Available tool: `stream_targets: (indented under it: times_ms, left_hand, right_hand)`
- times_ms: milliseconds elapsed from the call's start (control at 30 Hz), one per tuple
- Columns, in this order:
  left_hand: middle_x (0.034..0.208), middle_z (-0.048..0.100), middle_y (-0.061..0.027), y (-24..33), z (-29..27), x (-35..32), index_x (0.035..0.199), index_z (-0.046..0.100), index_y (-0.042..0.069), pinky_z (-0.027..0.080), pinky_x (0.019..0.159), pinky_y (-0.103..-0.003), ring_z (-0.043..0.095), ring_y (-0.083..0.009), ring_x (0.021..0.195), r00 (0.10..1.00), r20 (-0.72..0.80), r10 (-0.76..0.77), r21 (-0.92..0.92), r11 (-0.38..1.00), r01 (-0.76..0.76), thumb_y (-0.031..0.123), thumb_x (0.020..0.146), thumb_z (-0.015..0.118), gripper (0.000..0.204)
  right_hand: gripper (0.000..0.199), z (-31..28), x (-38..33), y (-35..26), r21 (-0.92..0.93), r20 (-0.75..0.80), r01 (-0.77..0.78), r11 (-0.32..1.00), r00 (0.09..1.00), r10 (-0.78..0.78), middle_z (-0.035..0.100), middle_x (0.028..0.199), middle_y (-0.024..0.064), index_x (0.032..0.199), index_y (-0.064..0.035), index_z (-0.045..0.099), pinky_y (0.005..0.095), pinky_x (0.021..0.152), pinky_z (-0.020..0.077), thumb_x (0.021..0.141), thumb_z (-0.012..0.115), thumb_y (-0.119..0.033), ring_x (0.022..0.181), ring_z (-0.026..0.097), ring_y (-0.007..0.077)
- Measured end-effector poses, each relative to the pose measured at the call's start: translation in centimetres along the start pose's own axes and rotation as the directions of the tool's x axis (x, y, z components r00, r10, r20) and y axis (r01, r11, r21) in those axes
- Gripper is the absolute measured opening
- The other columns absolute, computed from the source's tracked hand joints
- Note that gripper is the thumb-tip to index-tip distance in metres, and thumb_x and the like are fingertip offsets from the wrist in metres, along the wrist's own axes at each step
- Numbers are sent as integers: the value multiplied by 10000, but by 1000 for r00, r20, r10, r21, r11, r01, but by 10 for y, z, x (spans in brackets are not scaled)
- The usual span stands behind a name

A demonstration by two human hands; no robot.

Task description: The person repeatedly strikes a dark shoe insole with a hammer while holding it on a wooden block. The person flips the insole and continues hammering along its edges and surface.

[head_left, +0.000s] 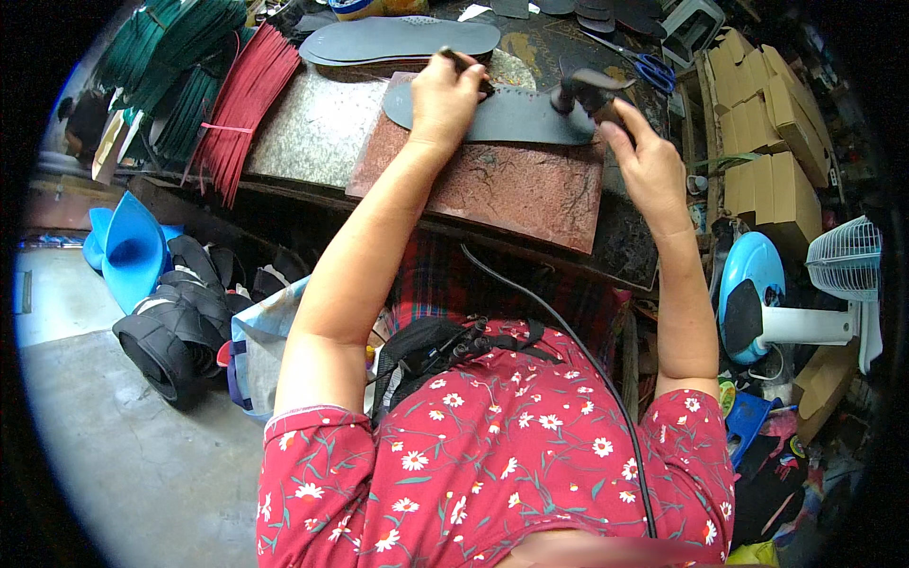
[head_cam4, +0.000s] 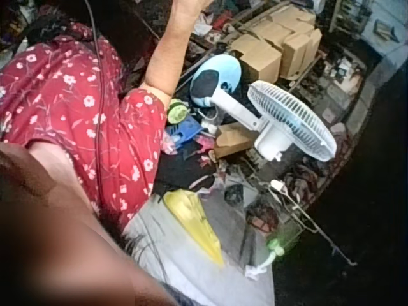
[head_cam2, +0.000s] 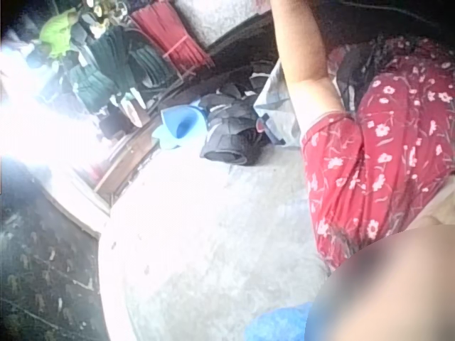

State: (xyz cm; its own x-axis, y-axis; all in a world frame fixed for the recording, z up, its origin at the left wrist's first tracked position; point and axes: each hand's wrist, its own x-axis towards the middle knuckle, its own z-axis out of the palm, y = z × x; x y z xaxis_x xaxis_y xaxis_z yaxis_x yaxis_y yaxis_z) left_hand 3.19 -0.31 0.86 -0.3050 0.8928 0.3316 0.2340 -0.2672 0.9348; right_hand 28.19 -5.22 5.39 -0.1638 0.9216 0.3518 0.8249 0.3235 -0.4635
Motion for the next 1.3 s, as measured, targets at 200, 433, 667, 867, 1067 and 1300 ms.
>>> stream_targets:
  times_ms: [200,433,667,867,1067,1300]
  left_hand:
    - [787,699,-122,-10,-2,5,913,629,-13,551,635,-294,695,-171,709,993,108,46,-38,998,-42,105,863,693,144]
    - [757,666,-199,17,4,-7,926,593,21,544,674,-402,682,-336,750,850,308,427,474,706,-526,123,846,678,155]
    - [819,699,-145,7,7,-7,984,592,-17,579,654,-290,705,-190,743,999,35,2,81,997,-5,102,918,634,142]
    - [784,700,-117,-2,6,0,945,608,4,561,663,-333,708,-195,723,988,114,104,66,991,-112,111,857,698,166]
    - [823,675,-197,14,13,-11,1002,575,44,547,685,-388,679,-347,792,872,254,420,479,728,-490,171,880,677,204]
    - [812,699,-145,5,18,-7,955,592,5,568,640,-334,707,-207,742,984,47,170,329,928,-176,115,906,647,132]
  right_hand:
    - [432,-14,-3,-9,102,112,-153,983,984,142,691,861,195,1246,-197,620,419,732,523,916,591,-474,845,677,391]
    - [409,-46,0,-47,546,-294,242,802,952,-87,687,943,152,1283,-96,581,359,676,514,948,616,-329,794,671,271]
    - [440,3,-6,11,63,21,-47,997,999,46,685,940,220,1265,-167,593,464,738,518,942,554,-465,903,652,424]
    - [433,-12,-1,1,152,126,-184,971,978,166,693,932,210,1245,-149,619,389,741,525,928,597,-443,889,682,381]
    - [404,-41,2,-36,573,-282,285,768,949,-142,698,855,51,1312,-81,567,217,550,468,966,612,-286,636,546,49]
    - [436,1,-7,10,78,2,-49,996,999,48,684,906,219,1261,-149,589,445,735,516,940,566,-444,901,653,416]
